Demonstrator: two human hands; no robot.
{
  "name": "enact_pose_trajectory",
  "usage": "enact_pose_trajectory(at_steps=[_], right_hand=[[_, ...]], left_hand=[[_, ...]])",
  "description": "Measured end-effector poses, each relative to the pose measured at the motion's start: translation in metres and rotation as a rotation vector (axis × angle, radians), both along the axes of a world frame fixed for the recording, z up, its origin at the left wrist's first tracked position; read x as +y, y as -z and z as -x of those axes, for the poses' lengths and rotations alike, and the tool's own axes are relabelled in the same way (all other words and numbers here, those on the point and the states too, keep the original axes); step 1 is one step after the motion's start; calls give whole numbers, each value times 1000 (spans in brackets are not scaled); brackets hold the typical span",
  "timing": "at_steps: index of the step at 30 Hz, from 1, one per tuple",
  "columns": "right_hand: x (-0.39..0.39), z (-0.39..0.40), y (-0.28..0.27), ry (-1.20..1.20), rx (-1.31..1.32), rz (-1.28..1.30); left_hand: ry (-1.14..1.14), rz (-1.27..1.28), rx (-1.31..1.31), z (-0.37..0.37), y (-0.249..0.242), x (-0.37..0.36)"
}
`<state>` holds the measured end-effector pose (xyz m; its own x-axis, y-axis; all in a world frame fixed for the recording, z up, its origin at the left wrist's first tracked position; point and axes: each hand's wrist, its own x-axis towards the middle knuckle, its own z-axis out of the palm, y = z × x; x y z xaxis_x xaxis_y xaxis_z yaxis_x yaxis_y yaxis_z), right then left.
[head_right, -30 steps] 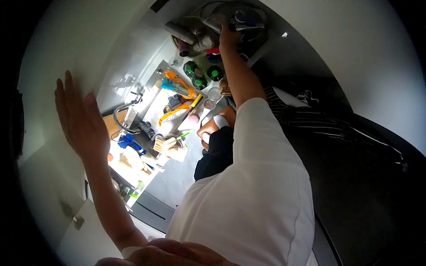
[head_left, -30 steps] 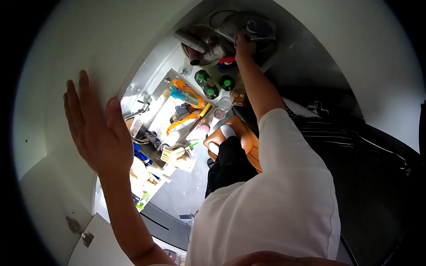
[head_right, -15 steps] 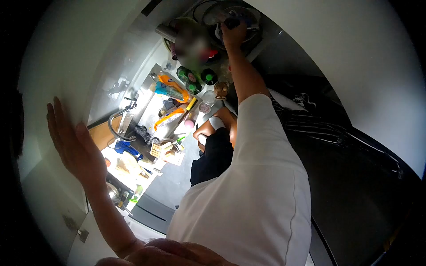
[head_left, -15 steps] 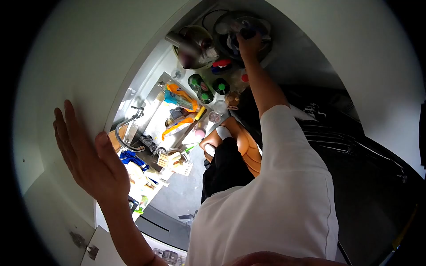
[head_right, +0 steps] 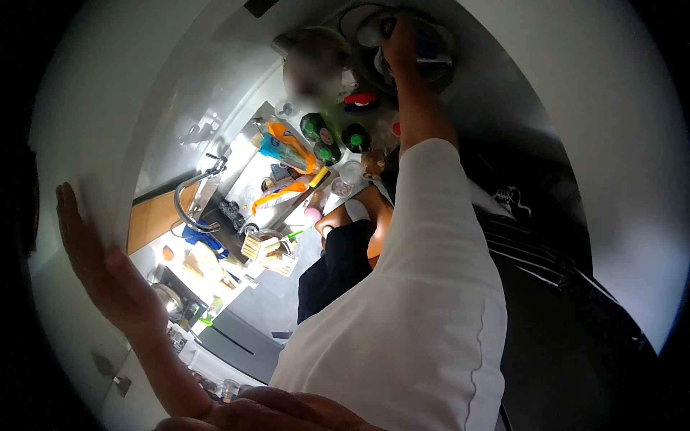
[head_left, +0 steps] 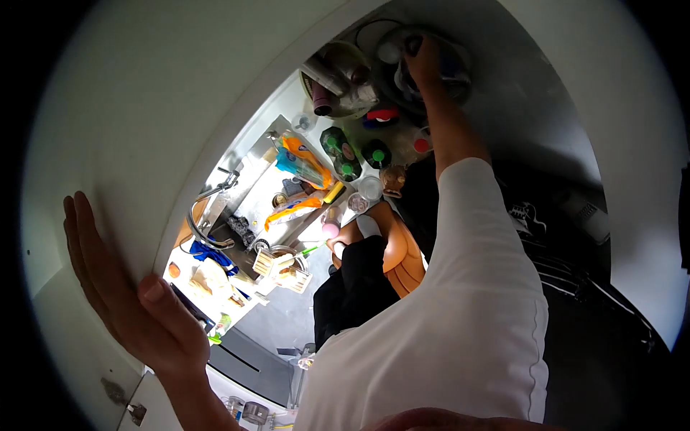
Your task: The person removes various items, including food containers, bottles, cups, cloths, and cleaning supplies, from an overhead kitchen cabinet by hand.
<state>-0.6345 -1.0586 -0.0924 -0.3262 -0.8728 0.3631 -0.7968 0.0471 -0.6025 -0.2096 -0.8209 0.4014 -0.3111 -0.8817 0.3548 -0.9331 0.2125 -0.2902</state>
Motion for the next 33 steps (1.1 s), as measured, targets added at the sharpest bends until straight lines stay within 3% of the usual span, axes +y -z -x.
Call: enact_pose_trajectory(at_steps=[5,8,11,14,15,17,20,23,29,31,32,33], right_hand=[[-23,7,5,-147,356,-148],[-40,13,5,-106,562,-305],[-42,8,-25,-153,614,-210],[-59,13,-5,-265,601,-158],[-65,11,-5,-269,601,-161],[-75,7,-6,-436,753,-414],[-52,-11,-11,-344,909,-343],[-48,-16,20,-327,670,-279],[-55,-7,67,-289,611,-8],[-24,-14,55,-380,539,-88],[2,-24,32,-468,483,-193],[35,-41,-7,-417,486,-99]], left_hand=[[26,-53,-44,-6,-3,4],[11,-61,5,-5,-2,4],[-37,-64,25,-8,0,3],[-39,-69,55,-10,2,4],[-35,-72,63,-10,3,4],[-35,-69,69,-10,3,4],[-38,-76,77,-10,1,5],[-37,-89,84,-11,1,7],[14,-42,37,-14,2,4],[89,14,11,-21,4,1],[105,42,-6,-25,7,1],[121,72,-23,-28,10,1]])
